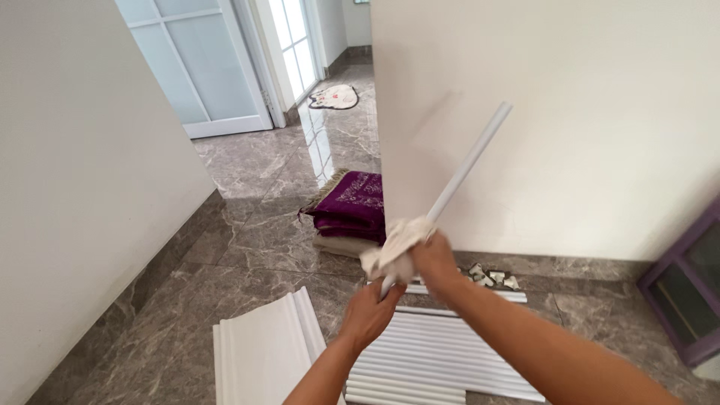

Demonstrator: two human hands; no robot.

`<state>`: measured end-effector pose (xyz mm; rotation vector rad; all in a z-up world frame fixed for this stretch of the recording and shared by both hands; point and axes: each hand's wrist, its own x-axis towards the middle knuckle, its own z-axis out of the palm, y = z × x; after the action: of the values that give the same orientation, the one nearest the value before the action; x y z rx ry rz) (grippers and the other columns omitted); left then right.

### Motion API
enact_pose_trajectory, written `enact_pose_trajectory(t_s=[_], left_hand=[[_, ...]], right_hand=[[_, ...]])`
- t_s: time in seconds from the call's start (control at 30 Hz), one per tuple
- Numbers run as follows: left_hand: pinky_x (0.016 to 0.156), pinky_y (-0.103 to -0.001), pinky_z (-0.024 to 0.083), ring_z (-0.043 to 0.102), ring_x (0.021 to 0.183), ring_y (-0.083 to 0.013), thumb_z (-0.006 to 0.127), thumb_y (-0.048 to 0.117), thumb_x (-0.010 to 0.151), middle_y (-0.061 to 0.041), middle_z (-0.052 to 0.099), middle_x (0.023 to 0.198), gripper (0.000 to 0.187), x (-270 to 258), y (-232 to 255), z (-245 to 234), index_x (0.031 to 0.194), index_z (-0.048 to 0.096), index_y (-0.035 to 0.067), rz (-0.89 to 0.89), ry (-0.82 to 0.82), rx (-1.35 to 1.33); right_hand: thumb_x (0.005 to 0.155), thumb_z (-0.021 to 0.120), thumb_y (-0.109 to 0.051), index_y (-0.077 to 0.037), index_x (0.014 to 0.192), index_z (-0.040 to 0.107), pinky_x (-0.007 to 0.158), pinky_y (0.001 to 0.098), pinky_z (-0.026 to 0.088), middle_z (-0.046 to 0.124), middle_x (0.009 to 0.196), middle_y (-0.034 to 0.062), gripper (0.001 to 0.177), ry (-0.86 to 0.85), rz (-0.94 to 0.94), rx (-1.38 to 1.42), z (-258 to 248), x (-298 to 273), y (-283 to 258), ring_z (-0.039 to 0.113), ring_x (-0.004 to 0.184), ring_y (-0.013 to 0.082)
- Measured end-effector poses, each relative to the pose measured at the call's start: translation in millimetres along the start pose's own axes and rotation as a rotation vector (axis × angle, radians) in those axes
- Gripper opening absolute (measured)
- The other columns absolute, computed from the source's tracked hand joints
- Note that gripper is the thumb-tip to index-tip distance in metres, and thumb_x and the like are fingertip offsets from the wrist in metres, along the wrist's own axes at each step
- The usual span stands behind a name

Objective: The person wipes multiple white PVC pipes one by one with a cloth, then places them back into a neat stack on the floor. The person also briefly wipes a short pipe and a T-joint fitting.

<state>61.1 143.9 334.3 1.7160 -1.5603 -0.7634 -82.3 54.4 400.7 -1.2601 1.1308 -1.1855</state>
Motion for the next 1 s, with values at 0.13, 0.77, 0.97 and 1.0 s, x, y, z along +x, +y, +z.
enact_pose_trajectory(t_s=[0.13,0.77,0.97,1.0], left_hand=[[0.056,-0.038,0.036,0.047,0.061,-0.0169,0.055,0.067,0.096,-0.001,0.054,0.065,0.067,-16,0,-17,0.07,0.062,0.006,-0.052,-0.07,-0.039],[0.041,-0.032,0.024,0.029,0.042,-0.0116,0.049,0.066,0.096,0.004,0.033,0.046,0.068,11,-22,16,0.051,0.039,0.016,-0.15,-0.318,-0.456],[0.038,-0.03,0.022,0.029,0.04,-0.0099,0.044,0.061,0.098,0.005,0.037,0.047,0.056,26,13,8,0.061,0.045,0.02,-0.081,-0.228,-0.699],[0.038,-0.029,0.023,0.029,0.041,-0.0091,0.042,0.062,0.097,0.006,0.039,0.049,0.053,26,16,5,0.064,0.047,0.022,-0.124,-0.219,-0.683]], right_hand=[[0.098,0.053,-0.006,-0.002,0.116,0.064,0.057,0.0349,0.06,0.071,0.099,0.0133,0.022,0.217,-0.034,0.145,-38,41,-22,0.07,0.076,0.022],[0.1,0.051,-0.008,-0.002,0.108,0.063,0.072,0.0313,0.064,0.069,0.098,0.0092,0.015,0.181,-0.404,0.18,-106,70,-43,0.071,0.084,0.017],[0.091,0.064,-0.009,-0.004,0.119,0.061,0.091,0.0383,0.056,0.069,0.11,0.0083,0.029,-0.07,-0.349,-0.209,2,-5,2,0.067,0.104,0.0203],[0.092,0.062,-0.009,-0.004,0.119,0.061,0.088,0.0365,0.058,0.069,0.109,0.0085,0.027,-0.086,-0.3,-0.209,2,-3,-3,0.068,0.101,0.0204]])
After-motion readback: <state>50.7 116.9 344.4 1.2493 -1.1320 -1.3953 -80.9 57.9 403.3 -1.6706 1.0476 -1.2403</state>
